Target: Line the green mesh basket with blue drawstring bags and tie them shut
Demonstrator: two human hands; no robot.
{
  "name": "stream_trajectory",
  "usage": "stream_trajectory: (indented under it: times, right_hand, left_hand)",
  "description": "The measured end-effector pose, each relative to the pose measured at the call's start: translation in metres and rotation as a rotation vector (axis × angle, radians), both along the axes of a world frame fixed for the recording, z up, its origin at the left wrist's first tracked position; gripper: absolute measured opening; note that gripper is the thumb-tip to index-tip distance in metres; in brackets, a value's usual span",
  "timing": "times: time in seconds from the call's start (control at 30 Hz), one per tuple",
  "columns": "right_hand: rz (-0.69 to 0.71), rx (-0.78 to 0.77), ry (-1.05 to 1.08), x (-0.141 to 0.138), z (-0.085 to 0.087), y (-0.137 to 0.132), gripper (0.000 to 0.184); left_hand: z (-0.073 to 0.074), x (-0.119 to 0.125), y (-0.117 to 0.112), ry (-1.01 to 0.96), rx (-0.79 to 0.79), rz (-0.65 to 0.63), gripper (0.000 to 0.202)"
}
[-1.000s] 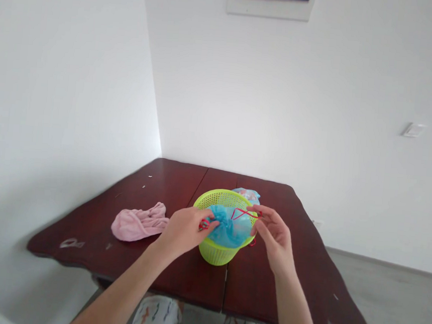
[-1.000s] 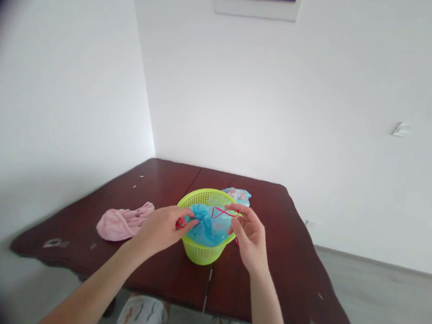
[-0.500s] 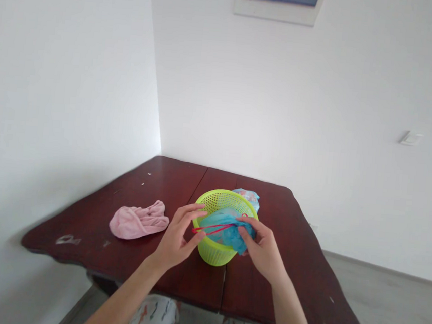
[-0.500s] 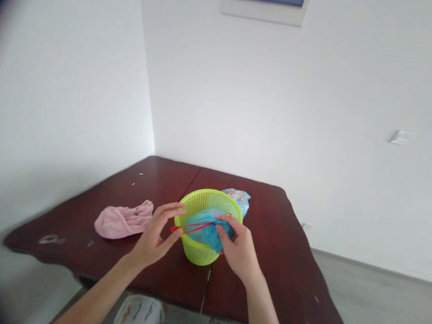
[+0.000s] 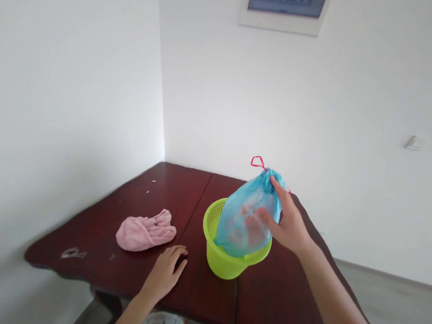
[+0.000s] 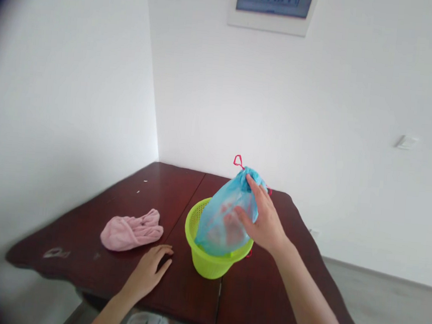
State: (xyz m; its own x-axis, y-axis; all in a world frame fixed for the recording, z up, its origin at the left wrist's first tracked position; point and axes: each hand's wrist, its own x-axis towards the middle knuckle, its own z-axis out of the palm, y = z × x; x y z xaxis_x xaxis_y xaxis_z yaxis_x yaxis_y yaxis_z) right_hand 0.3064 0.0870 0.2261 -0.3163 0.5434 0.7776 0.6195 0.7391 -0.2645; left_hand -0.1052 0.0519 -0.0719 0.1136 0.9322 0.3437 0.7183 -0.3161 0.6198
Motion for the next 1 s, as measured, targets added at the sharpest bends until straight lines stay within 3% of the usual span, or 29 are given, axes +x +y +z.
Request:
stream_trajectory:
  times: [0.13,0.27,0.4,0.53,0.63,0.7,0.87,1.0]
  right_hand:
    - [-0.145,0.242,-0.159,0.005,0.045,0.038,0.097]
    - [-0.241,0.365,-0.222,0.021,0.074,0.078,0.089]
    - [-0.311,0.429,-0.231,0.053,0.083,0.110,0.086]
    - [-0.361,0.430,-0.205,0.092,0.078,0.127,0.085]
    - [-0.351,0.364,-0.157,0.117,0.061,0.140,0.070]
    - [-0.366,0.233,-0.083,0.128,0.041,0.152,0.054]
    - [-0.468,-0.309,-0.011,0.122,-0.040,0.175,0.039]
    - [-0.370,-0.426,-0.141,0.106,-0.102,0.167,0.020]
  left_hand:
    - [0.003,0.007,0.000,0.084,0.011,0.014,0.024]
    - [-0.011,0.003,0.004,0.092,0.050,0.016,0.024]
    - [-0.028,-0.002,0.007,0.110,0.113,0.018,0.024]
    - [-0.040,-0.004,0.010,0.138,0.181,0.024,0.026]
    - [-0.043,-0.005,0.012,0.160,0.203,0.021,0.025]
    - [-0.043,-0.005,0.013,0.169,0.198,0.018,0.024]
    - [-0.033,-0.003,0.012,0.168,0.176,0.008,0.023]
    - [-0.025,0.000,0.009,0.145,0.145,0.007,0.024]
